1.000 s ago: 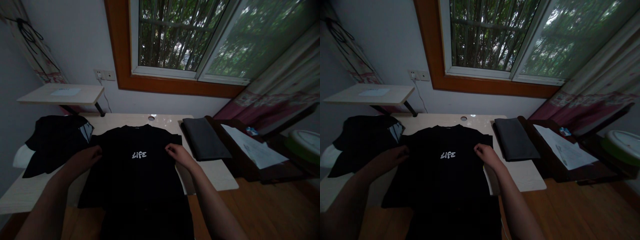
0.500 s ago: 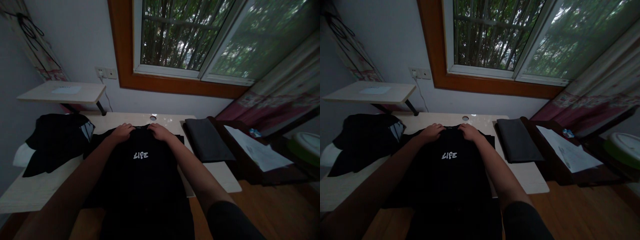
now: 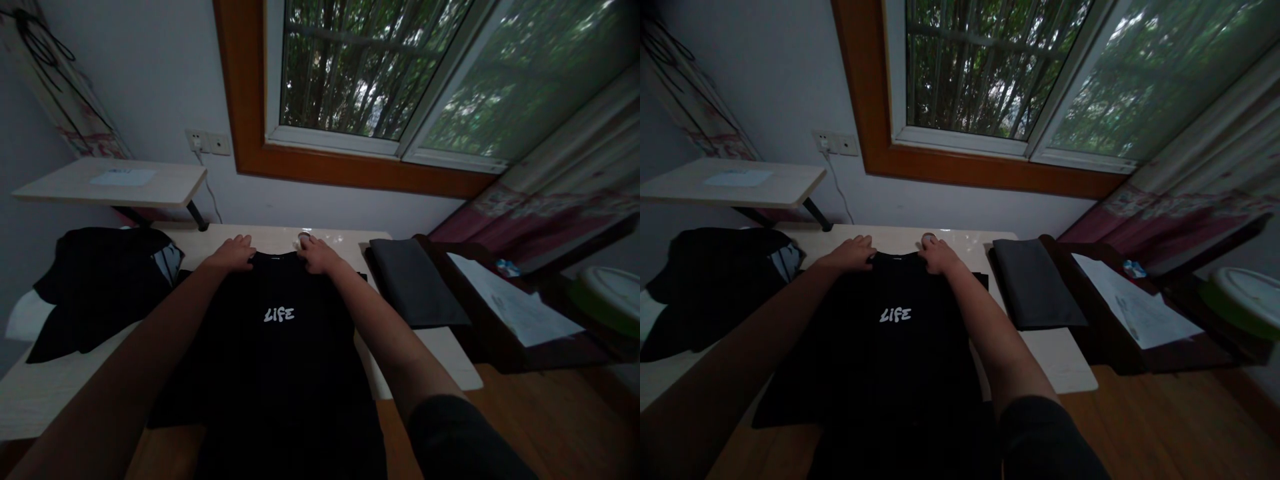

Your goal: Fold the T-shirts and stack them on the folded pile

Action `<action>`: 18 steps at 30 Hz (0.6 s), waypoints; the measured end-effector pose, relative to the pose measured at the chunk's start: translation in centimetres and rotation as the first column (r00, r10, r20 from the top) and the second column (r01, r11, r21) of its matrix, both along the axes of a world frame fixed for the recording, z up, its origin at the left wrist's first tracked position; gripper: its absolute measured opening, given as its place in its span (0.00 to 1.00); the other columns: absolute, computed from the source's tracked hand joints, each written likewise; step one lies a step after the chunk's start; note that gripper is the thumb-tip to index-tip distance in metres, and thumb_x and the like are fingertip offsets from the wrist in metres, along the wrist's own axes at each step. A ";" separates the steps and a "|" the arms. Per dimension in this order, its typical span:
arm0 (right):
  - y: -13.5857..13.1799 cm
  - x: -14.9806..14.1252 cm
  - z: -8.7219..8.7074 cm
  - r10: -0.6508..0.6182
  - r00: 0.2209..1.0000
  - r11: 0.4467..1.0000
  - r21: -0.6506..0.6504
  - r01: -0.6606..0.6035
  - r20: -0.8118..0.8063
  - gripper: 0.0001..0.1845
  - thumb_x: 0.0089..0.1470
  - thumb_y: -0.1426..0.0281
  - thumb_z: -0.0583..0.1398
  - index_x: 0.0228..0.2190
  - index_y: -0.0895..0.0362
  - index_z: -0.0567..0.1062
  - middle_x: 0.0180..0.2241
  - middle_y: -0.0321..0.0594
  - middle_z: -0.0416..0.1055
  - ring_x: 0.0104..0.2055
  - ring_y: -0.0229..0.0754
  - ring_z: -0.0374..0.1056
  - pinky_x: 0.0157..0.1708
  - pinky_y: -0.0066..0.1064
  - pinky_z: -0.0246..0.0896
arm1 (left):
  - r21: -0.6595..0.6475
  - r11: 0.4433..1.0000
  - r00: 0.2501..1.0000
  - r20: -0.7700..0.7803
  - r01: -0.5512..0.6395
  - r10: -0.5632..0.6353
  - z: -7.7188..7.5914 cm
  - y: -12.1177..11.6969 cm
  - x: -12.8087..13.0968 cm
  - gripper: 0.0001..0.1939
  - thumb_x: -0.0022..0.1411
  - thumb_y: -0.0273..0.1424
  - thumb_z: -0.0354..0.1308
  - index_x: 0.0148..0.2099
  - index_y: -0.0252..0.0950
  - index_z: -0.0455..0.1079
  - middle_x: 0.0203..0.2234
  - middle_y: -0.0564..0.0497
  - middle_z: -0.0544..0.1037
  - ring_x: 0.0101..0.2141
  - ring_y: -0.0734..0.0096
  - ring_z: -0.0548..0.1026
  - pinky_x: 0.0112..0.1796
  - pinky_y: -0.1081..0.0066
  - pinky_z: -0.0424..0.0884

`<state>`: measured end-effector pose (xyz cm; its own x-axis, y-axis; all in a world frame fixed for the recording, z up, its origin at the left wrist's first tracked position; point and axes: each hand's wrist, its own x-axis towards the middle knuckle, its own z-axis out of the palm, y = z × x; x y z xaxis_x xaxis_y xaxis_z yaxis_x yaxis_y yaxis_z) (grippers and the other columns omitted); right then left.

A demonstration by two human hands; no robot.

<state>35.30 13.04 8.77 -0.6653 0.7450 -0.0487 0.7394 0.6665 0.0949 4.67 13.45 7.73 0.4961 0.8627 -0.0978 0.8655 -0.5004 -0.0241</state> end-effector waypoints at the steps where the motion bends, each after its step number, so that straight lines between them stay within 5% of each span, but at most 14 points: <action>1: 0.1 -0.2 0.0 0.035 0.999 0.999 -0.006 -0.035 -0.010 0.17 0.55 0.73 0.60 0.46 0.57 0.79 0.58 0.52 0.63 0.59 0.59 0.55 0.54 0.47 0.59 | 0.002 1.000 1.000 -0.001 0.016 -0.016 0.2 0.1 -0.1 0.12 0.58 0.39 0.64 0.41 0.39 0.76 0.49 0.41 0.71 0.49 0.50 0.66 0.48 0.58 0.66; 6: 0.4 -1.2 -0.3 0.131 0.990 0.991 -0.033 -0.133 -0.045 0.13 0.54 0.72 0.60 0.41 0.54 0.82 0.57 0.47 0.65 0.57 0.57 0.57 0.51 0.43 0.60 | -0.041 0.993 0.993 -0.015 0.114 -0.114 0.6 0.7 -0.8 0.13 0.60 0.43 0.64 0.42 0.41 0.75 0.48 0.44 0.71 0.48 0.55 0.65 0.45 0.64 0.65; 13: 1.6 -0.4 -0.3 0.013 0.999 1.000 0.022 -0.014 0.031 0.20 0.57 0.57 0.63 0.47 0.56 0.81 0.61 0.51 0.62 0.63 0.63 0.52 0.58 0.51 0.58 | 0.062 0.998 0.994 -0.107 0.028 -0.021 0.5 1.0 -1.6 0.14 0.66 0.43 0.59 0.48 0.40 0.74 0.49 0.41 0.71 0.49 0.53 0.67 0.42 0.64 0.65; 18: 1.9 0.2 -1.0 -0.064 0.998 0.996 0.057 0.066 -0.023 0.23 0.64 0.58 0.59 0.56 0.56 0.73 0.64 0.52 0.59 0.62 0.58 0.56 0.55 0.47 0.64 | 0.075 0.995 0.993 -0.088 -0.072 0.079 -0.2 0.5 -1.6 0.20 0.68 0.48 0.55 0.53 0.40 0.73 0.51 0.40 0.71 0.49 0.52 0.68 0.42 0.63 0.65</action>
